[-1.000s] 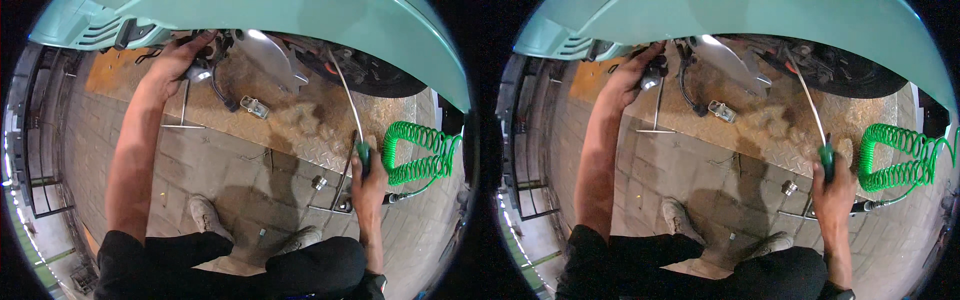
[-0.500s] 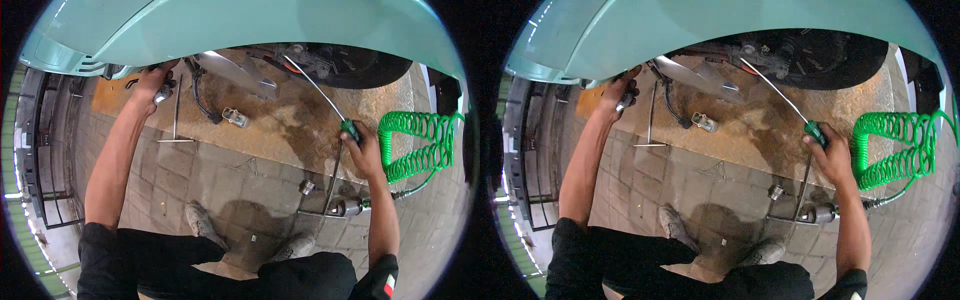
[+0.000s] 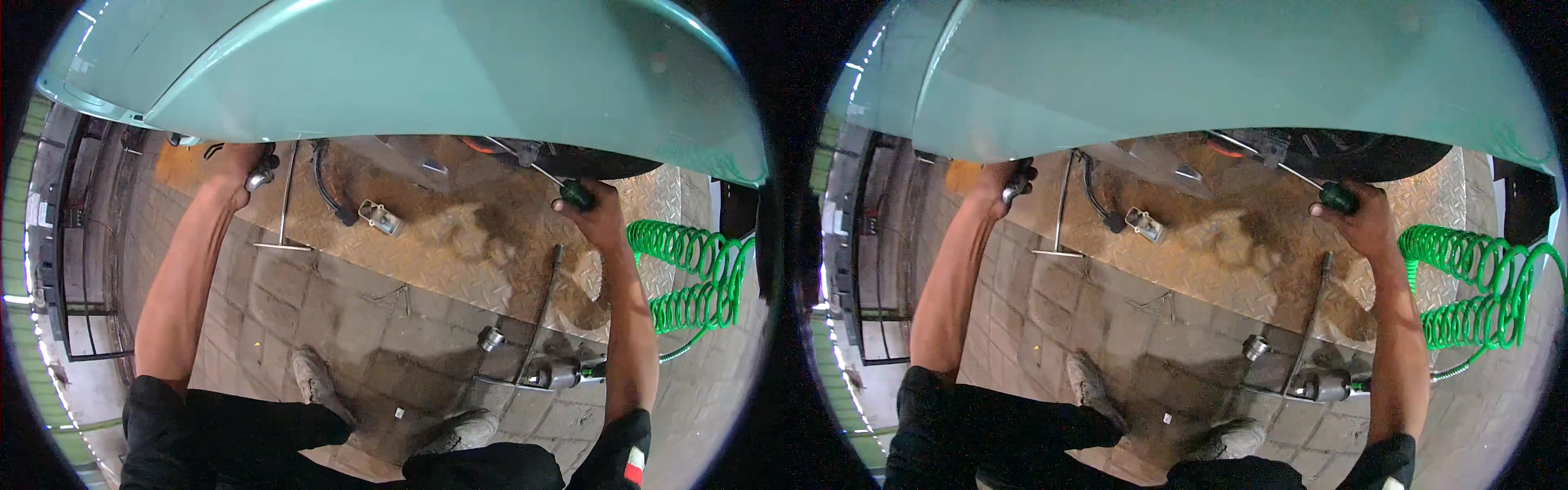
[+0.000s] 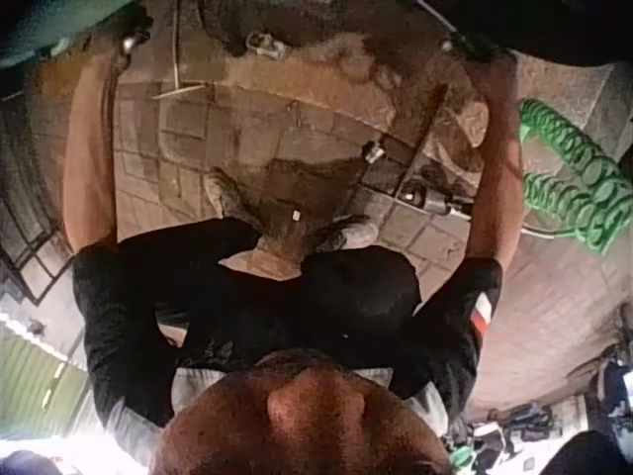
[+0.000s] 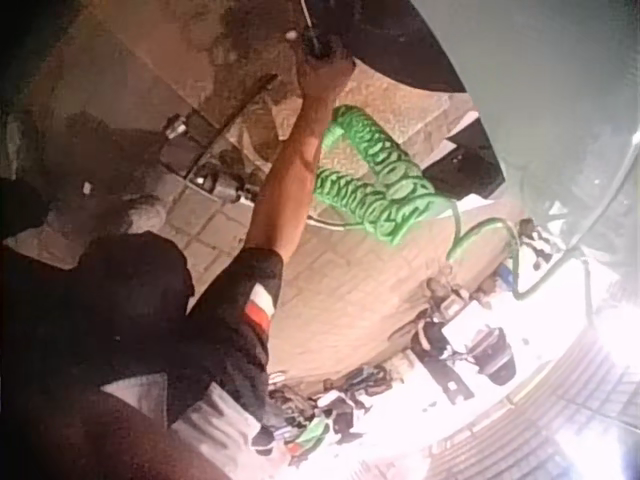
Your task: The person uses a pneumatic impact wrench to loosen fasteners on a scooter wheel, then uses a screwdriver and a T-handle socket wrench to remove further components from the rear wheel assembly.
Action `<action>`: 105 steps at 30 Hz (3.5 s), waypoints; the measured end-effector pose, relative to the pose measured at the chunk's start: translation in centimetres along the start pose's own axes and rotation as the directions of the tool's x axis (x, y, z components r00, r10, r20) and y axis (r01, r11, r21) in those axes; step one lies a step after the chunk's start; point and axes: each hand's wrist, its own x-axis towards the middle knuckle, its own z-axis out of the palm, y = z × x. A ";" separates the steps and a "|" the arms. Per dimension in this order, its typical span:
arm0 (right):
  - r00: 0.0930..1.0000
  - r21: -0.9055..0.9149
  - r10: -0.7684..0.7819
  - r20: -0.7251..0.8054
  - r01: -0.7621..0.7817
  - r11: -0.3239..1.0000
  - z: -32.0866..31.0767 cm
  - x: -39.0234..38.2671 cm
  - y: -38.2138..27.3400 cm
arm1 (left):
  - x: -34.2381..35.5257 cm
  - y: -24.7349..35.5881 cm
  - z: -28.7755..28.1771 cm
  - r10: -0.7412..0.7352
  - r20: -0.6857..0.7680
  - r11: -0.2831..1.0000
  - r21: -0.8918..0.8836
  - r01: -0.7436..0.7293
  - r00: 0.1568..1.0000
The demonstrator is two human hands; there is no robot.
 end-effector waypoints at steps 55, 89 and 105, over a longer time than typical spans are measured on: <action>0.994 0.061 0.109 0.020 -0.110 0.992 2.7 -3.7 -2.9 | 0.8 0.7 -0.5 -0.041 0.000 0.998 0.045 0.041 0.999; 0.864 0.053 0.185 0.469 -0.237 0.970 -3.7 -10.2 -17.7 | -0.3 1.0 -1.1 0.072 0.147 0.996 -0.060 -0.064 0.986; 0.978 0.234 0.067 0.198 -0.113 0.966 2.6 -1.6 -15.6 | -0.2 1.0 0.8 0.108 0.007 0.973 -0.206 -0.104 0.994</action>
